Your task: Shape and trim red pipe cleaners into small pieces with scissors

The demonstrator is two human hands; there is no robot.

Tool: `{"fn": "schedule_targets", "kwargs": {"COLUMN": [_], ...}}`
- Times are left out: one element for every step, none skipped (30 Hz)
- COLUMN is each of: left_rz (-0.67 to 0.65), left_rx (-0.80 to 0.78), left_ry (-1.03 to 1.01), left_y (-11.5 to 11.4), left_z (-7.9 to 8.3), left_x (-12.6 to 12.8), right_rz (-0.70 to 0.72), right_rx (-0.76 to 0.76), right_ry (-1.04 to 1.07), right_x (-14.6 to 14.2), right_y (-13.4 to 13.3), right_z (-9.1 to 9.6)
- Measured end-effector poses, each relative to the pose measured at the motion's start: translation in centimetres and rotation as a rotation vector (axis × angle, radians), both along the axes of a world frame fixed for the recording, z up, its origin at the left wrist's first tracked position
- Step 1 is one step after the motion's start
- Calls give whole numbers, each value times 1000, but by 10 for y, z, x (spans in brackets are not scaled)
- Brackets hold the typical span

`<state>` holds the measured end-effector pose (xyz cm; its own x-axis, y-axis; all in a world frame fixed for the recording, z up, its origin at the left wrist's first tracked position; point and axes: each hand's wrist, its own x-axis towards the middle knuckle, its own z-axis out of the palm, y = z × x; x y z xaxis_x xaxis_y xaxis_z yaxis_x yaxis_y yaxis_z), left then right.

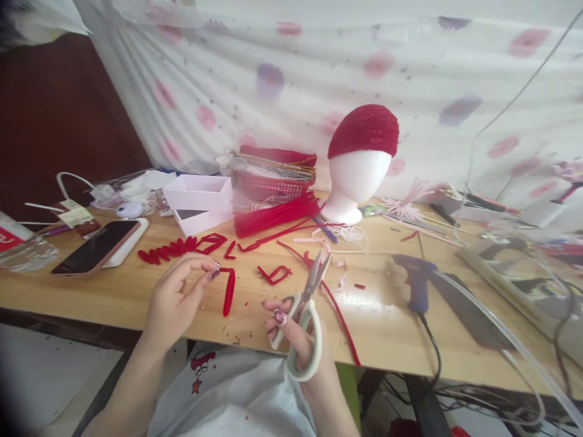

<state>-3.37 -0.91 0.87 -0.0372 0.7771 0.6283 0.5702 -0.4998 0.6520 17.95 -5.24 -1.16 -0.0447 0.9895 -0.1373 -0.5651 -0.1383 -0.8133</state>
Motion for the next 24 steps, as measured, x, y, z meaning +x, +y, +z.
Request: {"fn": "schedule_targets", "kwargs": {"left_rz": [-21, -31, -43, -52, -60, -70, -82, -95, -105, -111, -106, -90, -75, -74, -100, -150, -225, -308, -381, -436, -472, -491, -495, -484], "left_rx": [49, 89, 112, 126, 131, 131, 130, 128, 123, 117, 106, 87, 47, -19, -109, -213, -324, -428, -515, -582, -632, -666, -685, -688], "left_ry": [-17, -31, -34, -36, -36, -34, -32, -31, -31, -38, -60, -104, -159, -214, -260, -299, -330, -367, -418, -480, -543, -599, -650, -703], "left_y": [-4, -7, -10, -12, -13, -14, -14, -14, -15, -15, -15, -16, -17, -18, -19, -20, -21, -21, -22, -22, -22, -22, -22, -22], "left_z": [1, 0, -1, -3, -6, -8, -11, -13, -15, -16, -17, -17, -17, -15, -13, -11, -9, -6, -4, -3, -2, -1, -1, -2], "left_x": [12, 22, 30, 37, 42, 46, 48, 50, 51, 52, 53, 53, 54, 54, 55, 55, 56, 57, 58, 60, 62, 64, 66, 67], "right_rz": [-8, -3, 10, 21, 28, 29, 21, 5, -16, -41, -64, -80, -88, -89, -87, -88, -90, -88, -84, -77, -69, -59, -53, -48], "right_rx": [12, 18, 19, 15, 9, 6, 10, 17, 27, 35, 41, 46, 49, 51, 51, 48, 46, 44, 44, 48, 53, 57, 61, 62], "right_ry": [11, 28, 41, 47, 45, 36, 26, 15, -2, -26, -56, -89, -125, -162, -200, -236, -270, -300, -326, -346, -362, -373, -380, -378], "right_x": [-4, -7, -9, -11, -12, -12, -12, -12, -11, -11, -9, -8, -7, -5, -4, -3, -2, -2, -1, -2, -2, -3, -3, -4], "right_y": [-1, -2, -4, -5, -6, -6, -6, -6, -6, -5, -4, -4, -3, -2, -1, -1, 0, 0, 0, 0, 0, -1, -1, -1], "right_z": [1, 1, 2, 3, 4, 4, 5, 5, 5, 4, 3, 2, 1, 0, -1, -2, -2, -1, 0, 0, 1, 2, 3, 3]}}
